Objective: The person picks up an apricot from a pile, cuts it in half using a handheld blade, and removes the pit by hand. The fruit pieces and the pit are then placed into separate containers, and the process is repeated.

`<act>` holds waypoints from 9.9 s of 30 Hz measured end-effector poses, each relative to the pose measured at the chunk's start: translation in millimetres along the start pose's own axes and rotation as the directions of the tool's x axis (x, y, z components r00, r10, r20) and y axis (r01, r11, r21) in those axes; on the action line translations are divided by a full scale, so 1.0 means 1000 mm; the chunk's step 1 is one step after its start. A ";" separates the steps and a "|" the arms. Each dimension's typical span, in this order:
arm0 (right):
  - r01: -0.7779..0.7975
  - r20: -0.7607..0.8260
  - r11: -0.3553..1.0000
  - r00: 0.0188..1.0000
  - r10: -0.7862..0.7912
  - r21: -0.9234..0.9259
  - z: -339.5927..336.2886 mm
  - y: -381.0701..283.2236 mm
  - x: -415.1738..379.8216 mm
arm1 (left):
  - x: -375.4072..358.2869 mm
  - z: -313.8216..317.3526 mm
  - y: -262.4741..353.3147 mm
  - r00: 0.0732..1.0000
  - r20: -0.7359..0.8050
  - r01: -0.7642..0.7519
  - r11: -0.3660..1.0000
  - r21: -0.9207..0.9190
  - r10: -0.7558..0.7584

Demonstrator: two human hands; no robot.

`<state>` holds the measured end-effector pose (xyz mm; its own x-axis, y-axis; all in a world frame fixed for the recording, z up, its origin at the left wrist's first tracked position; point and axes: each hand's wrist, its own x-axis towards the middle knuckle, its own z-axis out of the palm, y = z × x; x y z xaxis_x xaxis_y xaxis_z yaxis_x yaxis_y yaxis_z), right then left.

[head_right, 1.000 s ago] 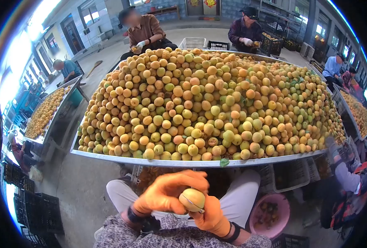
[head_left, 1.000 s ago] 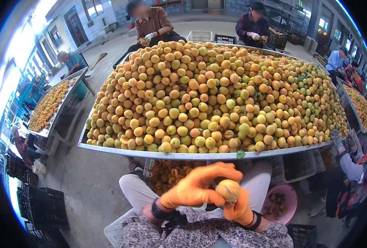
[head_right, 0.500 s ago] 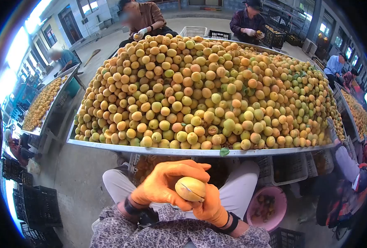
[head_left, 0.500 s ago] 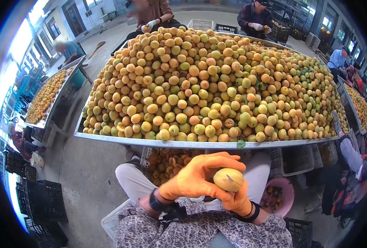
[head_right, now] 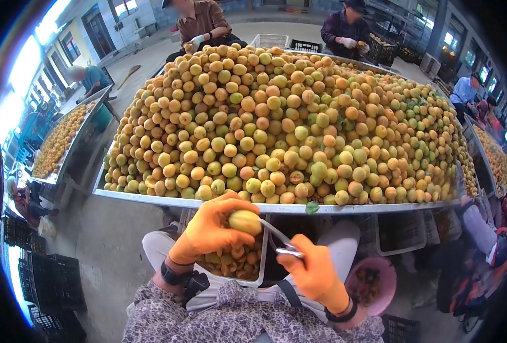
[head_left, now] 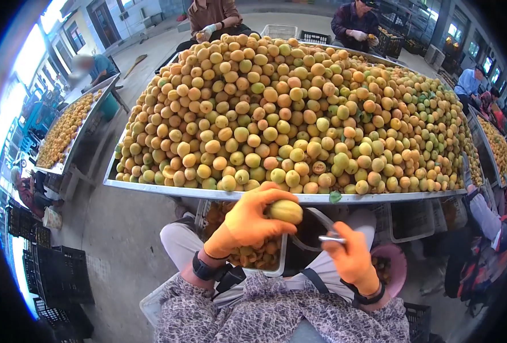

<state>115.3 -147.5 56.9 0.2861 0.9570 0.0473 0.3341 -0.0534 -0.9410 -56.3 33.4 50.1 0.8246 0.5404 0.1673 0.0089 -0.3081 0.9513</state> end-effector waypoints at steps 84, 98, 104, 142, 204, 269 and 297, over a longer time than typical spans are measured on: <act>-0.170 -0.055 0.733 0.961 0.273 0.659 0.025 0.010 -0.023 | -0.033 0.072 0.002 0.950 -0.101 -0.277 0.947 0.161 0.295; -0.043 -0.076 0.540 0.978 0.196 0.840 0.026 0.016 -0.017 | -0.027 0.058 -0.004 0.995 0.069 0.101 0.887 -0.451 -0.079; -0.122 0.034 0.641 0.988 0.148 0.758 0.009 0.002 -0.017 | -0.028 0.042 -0.006 0.970 0.130 0.241 0.787 -0.568 -0.203; 0.524 -0.276 0.525 0.833 -0.479 0.671 0.048 -0.009 0.032 | -0.045 0.074 -0.013 0.778 0.393 0.600 0.391 -0.698 -0.490; 0.250 -0.237 0.400 0.968 -0.082 0.882 0.073 0.040 0.029 | -0.048 0.106 -0.046 0.789 -0.014 0.458 0.603 -0.653 -0.615; -0.203 0.194 -0.001 0.934 0.300 0.979 0.073 0.081 0.070 | -0.071 0.026 -0.063 0.801 -0.143 0.327 0.625 -0.709 -0.581; -0.064 -0.130 0.579 0.949 0.288 0.812 0.021 0.089 0.006 | -0.035 -0.014 -0.076 0.902 -0.062 0.149 0.442 -0.885 -0.427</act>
<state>128.3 -140.1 -33.6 0.4845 0.8555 -0.1825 -0.5545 0.1389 -0.8205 -93.7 48.9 -24.1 0.7052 0.6673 -0.2395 -0.3736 0.6369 0.6744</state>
